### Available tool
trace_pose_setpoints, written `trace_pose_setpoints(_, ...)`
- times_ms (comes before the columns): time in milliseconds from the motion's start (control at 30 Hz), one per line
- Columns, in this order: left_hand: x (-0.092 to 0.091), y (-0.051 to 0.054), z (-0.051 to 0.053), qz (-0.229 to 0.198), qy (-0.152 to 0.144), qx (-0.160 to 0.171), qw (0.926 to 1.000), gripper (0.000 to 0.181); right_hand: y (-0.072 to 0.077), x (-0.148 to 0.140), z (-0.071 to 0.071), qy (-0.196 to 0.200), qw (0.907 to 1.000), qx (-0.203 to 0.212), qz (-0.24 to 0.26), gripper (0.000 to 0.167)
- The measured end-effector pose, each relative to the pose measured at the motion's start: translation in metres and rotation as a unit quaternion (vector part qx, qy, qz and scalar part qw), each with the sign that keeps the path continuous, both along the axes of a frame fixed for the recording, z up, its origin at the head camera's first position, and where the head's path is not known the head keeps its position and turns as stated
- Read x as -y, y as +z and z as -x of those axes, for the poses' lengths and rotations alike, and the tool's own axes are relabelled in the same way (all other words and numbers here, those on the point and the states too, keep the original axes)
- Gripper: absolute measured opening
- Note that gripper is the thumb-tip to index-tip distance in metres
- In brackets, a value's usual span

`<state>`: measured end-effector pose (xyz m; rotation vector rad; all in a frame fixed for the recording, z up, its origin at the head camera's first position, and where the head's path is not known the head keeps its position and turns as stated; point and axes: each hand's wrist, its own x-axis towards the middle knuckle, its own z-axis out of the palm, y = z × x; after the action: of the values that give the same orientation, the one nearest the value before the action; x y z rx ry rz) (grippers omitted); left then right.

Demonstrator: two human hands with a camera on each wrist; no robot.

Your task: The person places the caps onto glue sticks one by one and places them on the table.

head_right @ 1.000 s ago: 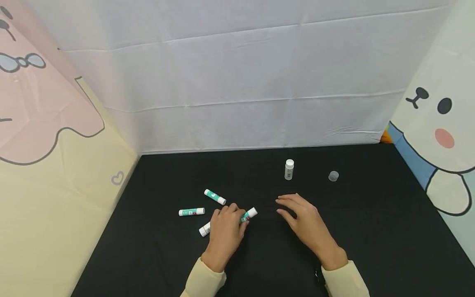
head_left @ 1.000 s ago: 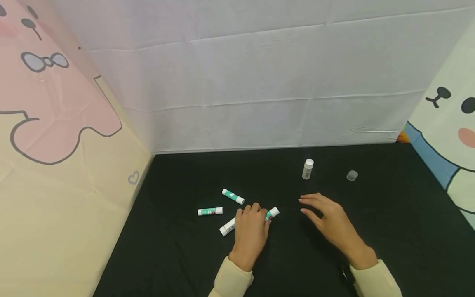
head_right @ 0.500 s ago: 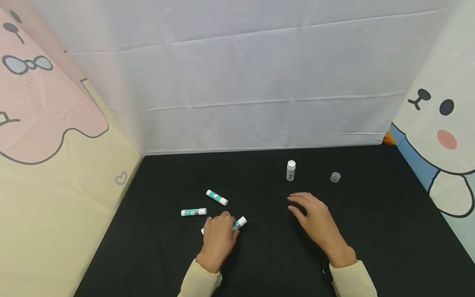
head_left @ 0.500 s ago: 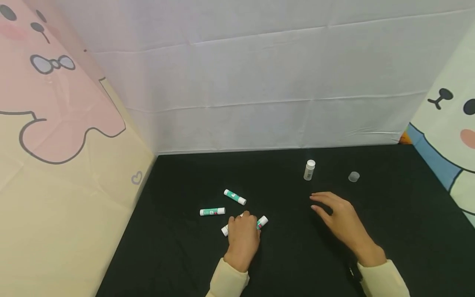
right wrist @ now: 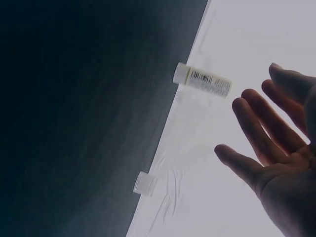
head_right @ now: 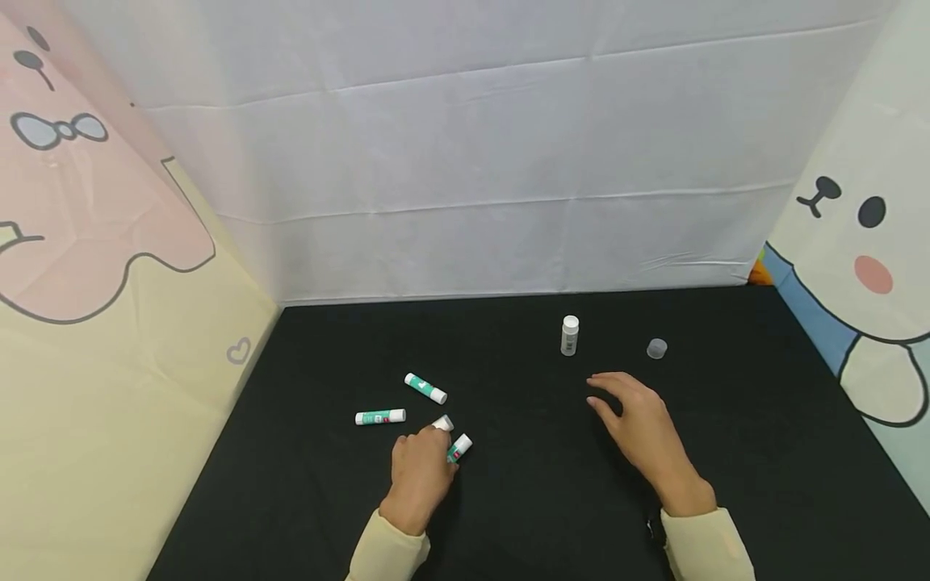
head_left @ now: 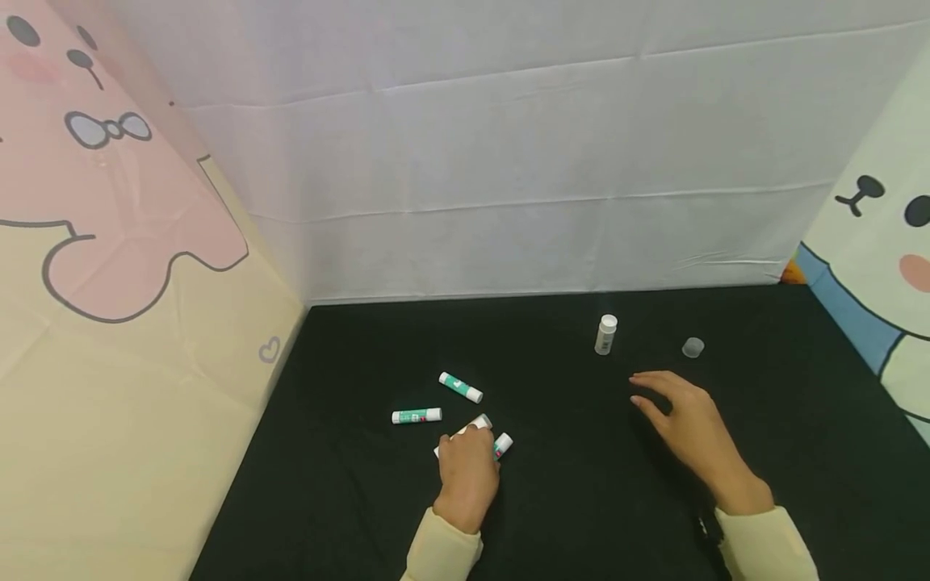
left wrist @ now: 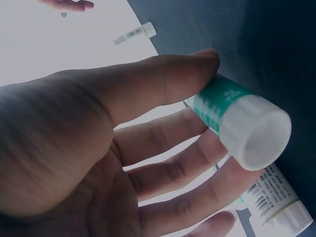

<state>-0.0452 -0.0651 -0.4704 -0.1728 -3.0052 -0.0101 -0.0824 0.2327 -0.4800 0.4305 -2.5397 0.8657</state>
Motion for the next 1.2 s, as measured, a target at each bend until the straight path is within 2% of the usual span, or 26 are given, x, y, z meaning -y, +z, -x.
trace_pose_setpoints(233,0.001,-0.001,0.000,0.001,0.006,0.012,0.9999,0.028,-0.001,-0.014,0.005,-0.013,0.9999,-0.009,0.000,0.035)
trace_pose_setpoints(633,0.002,-0.007,0.000,0.009,0.023,0.027,0.9993,0.027,-0.001,-0.033,0.015,-0.037,0.9992,0.017,-0.003,0.034)
trace_pose_setpoints(1067,0.002,-0.006,0.001,0.011,0.027,0.029,0.9992,0.031,-0.004,-0.052,0.028,-0.054,0.9984,0.018,0.001,0.034)
trace_pose_setpoints(1200,0.000,-0.002,0.003,-0.012,0.018,0.010,0.9997,0.037,-0.004,-0.056,0.032,-0.061,0.9981,0.009,0.003,0.034)
